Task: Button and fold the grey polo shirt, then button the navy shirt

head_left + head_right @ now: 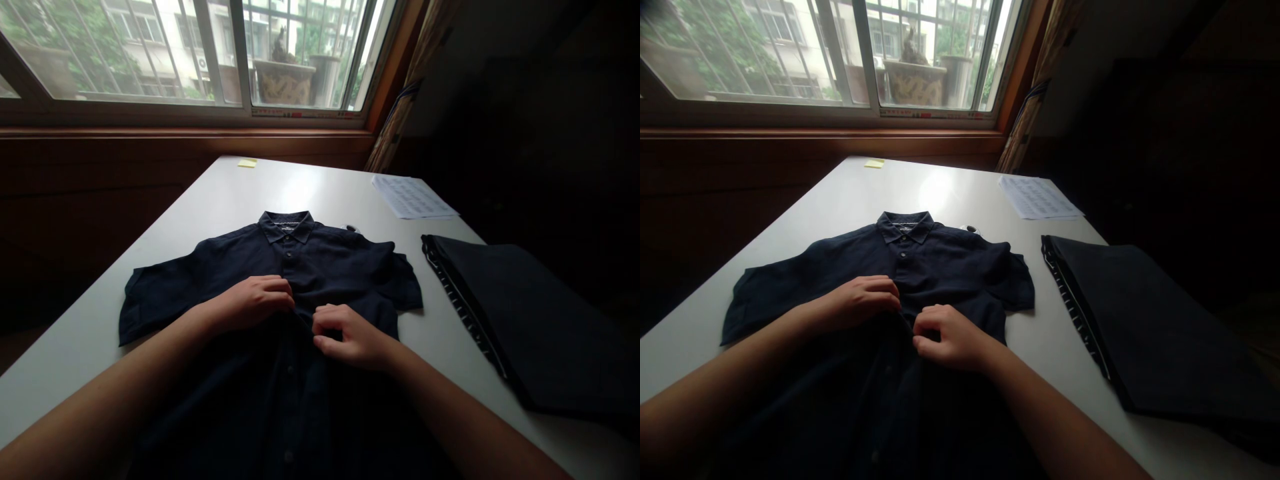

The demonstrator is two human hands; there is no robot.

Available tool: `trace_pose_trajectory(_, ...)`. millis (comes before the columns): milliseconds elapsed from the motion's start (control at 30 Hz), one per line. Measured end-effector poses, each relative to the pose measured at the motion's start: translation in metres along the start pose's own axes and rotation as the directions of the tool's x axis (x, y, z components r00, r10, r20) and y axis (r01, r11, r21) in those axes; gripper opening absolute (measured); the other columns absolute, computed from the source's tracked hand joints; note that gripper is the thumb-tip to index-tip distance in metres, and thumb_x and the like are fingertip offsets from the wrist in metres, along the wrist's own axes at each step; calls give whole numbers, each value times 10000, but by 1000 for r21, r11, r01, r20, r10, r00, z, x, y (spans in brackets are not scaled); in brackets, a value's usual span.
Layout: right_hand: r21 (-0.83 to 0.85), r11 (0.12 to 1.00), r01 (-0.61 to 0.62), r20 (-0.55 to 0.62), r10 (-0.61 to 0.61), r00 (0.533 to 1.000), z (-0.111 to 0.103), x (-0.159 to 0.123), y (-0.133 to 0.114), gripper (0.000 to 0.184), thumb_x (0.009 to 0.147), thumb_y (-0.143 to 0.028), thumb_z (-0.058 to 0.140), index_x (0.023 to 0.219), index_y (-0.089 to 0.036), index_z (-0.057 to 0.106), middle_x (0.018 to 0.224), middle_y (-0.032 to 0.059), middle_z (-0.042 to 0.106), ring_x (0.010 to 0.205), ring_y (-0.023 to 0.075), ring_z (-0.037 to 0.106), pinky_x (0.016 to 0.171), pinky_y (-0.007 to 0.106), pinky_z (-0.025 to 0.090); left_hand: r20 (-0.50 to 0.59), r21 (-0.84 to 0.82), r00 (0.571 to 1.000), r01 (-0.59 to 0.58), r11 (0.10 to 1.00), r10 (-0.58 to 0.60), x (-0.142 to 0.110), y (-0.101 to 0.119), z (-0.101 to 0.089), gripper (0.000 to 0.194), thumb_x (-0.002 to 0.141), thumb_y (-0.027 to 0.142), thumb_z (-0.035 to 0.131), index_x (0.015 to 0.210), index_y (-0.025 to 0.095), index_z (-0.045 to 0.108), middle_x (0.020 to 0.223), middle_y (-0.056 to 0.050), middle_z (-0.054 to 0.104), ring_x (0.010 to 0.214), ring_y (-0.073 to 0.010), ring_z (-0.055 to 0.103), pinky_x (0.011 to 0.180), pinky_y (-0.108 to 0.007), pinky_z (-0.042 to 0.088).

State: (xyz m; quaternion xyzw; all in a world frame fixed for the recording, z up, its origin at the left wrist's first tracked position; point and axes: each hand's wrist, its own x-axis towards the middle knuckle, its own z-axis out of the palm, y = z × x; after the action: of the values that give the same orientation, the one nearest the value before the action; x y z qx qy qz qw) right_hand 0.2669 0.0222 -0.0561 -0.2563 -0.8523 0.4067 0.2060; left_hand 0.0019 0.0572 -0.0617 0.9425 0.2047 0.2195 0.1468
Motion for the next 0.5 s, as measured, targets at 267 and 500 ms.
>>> trace_pose_trajectory(267, -17, 998, 67, -3, -67, 998, 1, 1, -1, 129, 815, -159, 596, 692, -183, 563, 676, -21, 541, 662, 132, 480, 699, 282, 385, -33, 12, 999, -21, 1000, 21, 1, 2, -3, 164, 1008, 223, 535, 1024, 192, 695, 976, -71, 681, 853, -149, 635, 814, -258, 499)
trace_pose_trajectory(500, -37, 997, 68, 7, -68, 998, 0, 0, -1, 137, 829, -158, 589, 697, -189, 568, 679, -15, 552, 665, 139, 494, 709, 290, 403, -17, 66, 999, -32, 997, 33, 0, 2, -2, 176, 1019, 225, 510, 1041, 188, 681, 996, -73, 680, 851, -149, 636, 807, -265, 505)
